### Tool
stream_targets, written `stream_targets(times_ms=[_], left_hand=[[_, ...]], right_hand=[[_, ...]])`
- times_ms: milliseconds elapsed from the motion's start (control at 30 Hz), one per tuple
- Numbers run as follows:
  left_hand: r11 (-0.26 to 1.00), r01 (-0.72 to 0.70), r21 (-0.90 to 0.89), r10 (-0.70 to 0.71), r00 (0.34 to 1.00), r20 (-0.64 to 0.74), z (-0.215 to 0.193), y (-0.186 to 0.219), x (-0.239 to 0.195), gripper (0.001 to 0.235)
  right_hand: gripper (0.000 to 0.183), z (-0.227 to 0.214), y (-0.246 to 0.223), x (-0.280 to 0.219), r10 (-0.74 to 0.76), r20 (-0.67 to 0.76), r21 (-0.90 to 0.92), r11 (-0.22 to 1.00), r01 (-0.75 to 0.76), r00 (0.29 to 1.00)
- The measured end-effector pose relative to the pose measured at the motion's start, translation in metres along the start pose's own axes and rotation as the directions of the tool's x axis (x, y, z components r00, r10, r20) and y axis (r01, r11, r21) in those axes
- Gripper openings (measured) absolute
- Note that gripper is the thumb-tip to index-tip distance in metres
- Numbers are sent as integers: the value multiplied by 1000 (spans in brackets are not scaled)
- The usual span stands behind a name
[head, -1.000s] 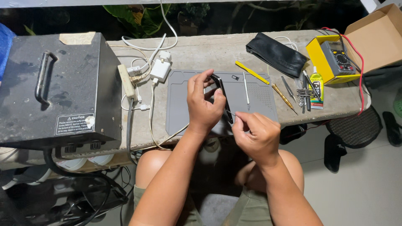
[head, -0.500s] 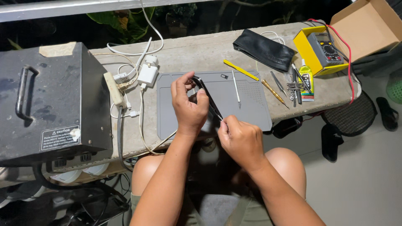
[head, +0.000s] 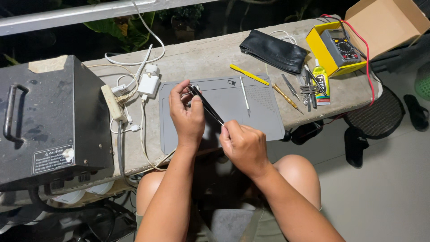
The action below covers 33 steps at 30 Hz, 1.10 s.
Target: The person uses a metal prying tool to carefully pry open the edges of a black smartphone. They work around the perimeter to separate the back cover, then lift and remove it to expose the internal components.
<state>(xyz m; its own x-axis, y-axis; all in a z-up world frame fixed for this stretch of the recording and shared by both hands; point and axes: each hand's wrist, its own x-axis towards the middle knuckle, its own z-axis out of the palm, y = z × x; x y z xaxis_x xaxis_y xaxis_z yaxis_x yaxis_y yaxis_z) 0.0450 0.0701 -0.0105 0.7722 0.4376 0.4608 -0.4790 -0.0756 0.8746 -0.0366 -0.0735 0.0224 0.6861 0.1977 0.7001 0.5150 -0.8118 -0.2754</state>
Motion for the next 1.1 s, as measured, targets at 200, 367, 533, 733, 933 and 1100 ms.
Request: stream_targets(times_ms=[200,367,533,733,933,1100], left_hand=[[999,-26,-33,27,999,31,1,-2,0,39],[994,19,-104,-15,999,47,0,-3,0,39],[992,29,-123,-23,999,47,0,-7,0,39],[991,34,-131,-30,999,33,2,-7,0,39],[1000,4,-27,-4,1000,-16,1,-4,0,39],[997,64,35,-61,996,-62,-1,-3,1,38]], right_hand=[[17,-3,-3,5,-9,-18,56,998,10,1000],[18,-2,-4,6,-25,-36,88,996,28,999],[16,1,-4,6,-57,-66,98,993,64,996],[15,6,-2,4,-60,-94,117,991,71,994],[13,8,2,2,-43,-99,149,987,57,994],[12,9,1,5,-50,-116,147,987,67,992]])
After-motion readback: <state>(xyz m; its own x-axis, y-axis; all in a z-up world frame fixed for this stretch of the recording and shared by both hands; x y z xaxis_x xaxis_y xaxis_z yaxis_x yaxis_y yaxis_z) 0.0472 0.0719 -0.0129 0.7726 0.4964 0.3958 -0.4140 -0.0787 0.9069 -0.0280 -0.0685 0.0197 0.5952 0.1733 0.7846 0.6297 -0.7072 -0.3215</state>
